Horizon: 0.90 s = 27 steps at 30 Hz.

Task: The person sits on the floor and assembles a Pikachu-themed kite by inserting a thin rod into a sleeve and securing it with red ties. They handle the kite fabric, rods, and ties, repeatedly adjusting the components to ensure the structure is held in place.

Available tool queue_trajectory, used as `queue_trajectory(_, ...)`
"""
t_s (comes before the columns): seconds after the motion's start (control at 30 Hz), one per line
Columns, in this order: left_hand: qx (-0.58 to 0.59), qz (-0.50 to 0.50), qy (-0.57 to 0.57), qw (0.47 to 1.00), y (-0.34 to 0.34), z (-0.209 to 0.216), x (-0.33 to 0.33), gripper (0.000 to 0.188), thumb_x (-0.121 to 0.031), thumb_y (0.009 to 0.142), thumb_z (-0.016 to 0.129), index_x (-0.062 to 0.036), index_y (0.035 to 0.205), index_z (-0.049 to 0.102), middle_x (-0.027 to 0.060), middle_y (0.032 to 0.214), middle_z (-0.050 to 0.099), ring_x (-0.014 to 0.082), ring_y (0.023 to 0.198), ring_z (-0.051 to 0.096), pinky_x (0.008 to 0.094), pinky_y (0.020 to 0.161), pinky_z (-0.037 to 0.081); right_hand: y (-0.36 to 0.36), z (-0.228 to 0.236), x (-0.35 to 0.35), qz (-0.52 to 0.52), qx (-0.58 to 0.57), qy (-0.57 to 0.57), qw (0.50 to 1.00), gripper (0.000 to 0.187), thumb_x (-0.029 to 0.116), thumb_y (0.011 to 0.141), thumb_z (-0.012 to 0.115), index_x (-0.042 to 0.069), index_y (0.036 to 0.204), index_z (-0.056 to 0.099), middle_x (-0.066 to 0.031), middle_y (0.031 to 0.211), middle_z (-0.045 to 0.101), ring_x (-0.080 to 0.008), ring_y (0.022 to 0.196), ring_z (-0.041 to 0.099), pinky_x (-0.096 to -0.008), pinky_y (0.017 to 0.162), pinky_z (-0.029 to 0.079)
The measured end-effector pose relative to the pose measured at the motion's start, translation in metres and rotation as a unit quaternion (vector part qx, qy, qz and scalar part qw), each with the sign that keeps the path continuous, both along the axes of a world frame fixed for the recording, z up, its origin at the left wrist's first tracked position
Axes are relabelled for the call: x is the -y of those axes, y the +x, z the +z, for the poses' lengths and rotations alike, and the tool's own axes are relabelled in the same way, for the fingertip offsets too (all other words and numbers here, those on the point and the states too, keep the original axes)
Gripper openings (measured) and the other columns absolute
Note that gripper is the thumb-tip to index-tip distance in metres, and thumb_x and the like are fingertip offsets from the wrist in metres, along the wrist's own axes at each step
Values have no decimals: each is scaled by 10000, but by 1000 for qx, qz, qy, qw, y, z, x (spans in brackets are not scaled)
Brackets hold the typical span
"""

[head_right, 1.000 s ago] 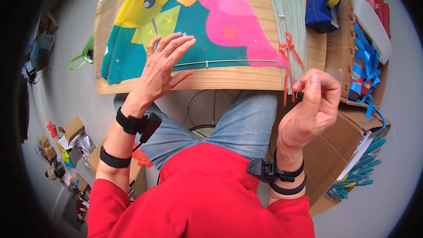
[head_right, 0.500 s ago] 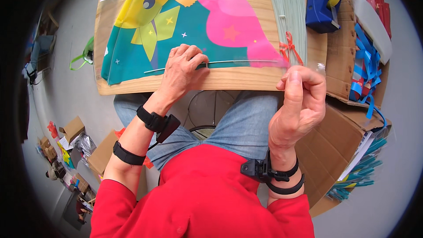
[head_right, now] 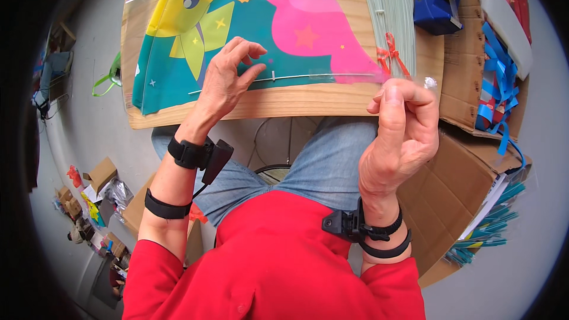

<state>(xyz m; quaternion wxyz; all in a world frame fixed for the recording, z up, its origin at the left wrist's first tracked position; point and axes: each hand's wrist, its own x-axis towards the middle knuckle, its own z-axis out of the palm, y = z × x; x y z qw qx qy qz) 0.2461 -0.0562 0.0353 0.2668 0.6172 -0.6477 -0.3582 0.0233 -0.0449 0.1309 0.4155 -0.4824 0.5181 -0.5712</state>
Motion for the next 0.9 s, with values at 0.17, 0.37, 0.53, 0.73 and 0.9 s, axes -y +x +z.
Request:
queue_trajectory(0.17,145,-54,-87,984,-4,-4,-13,370,-130,639,739,-115,981,600,29,941,525,228,907,503,356,798,394,4,-2,3,-4,3,-1,1000,47,53,877,503,9,864,515,-71,797,536,-109,688,464,-235,660,392)
queue_trajectory(0.37,170,-14,-113,979,-14,-15,-20,274,-192,656,740,-155,896,613,9,959,520,204,938,478,363,847,335,3,-6,2,-12,1,5,1000,33,36,869,506,5,859,503,-73,787,533,-107,672,462,-232,640,397)
queue_trajectory(0.53,172,-5,-131,976,-13,-18,-22,204,-183,677,729,-150,842,614,5,946,527,205,929,483,365,838,339,2,-7,2,-13,-1,7,1000,38,43,871,508,7,860,505,-75,787,535,-106,670,462,-232,637,397)
queue_trajectory(0.73,151,-21,-126,980,-8,-16,-21,221,-149,659,732,-146,843,609,-2,938,531,208,920,494,376,836,357,-2,-9,3,-16,-7,5,1000,44,52,873,514,9,866,511,-73,782,539,-103,668,461,-231,636,397)
queue_trajectory(0.9,77,-5,-96,992,1,-20,-22,284,-145,632,741,-142,887,616,6,958,539,210,905,492,365,826,359,-1,-9,3,-14,-5,9,1000,46,56,875,513,10,872,515,-71,787,543,-102,669,463,-234,634,397)
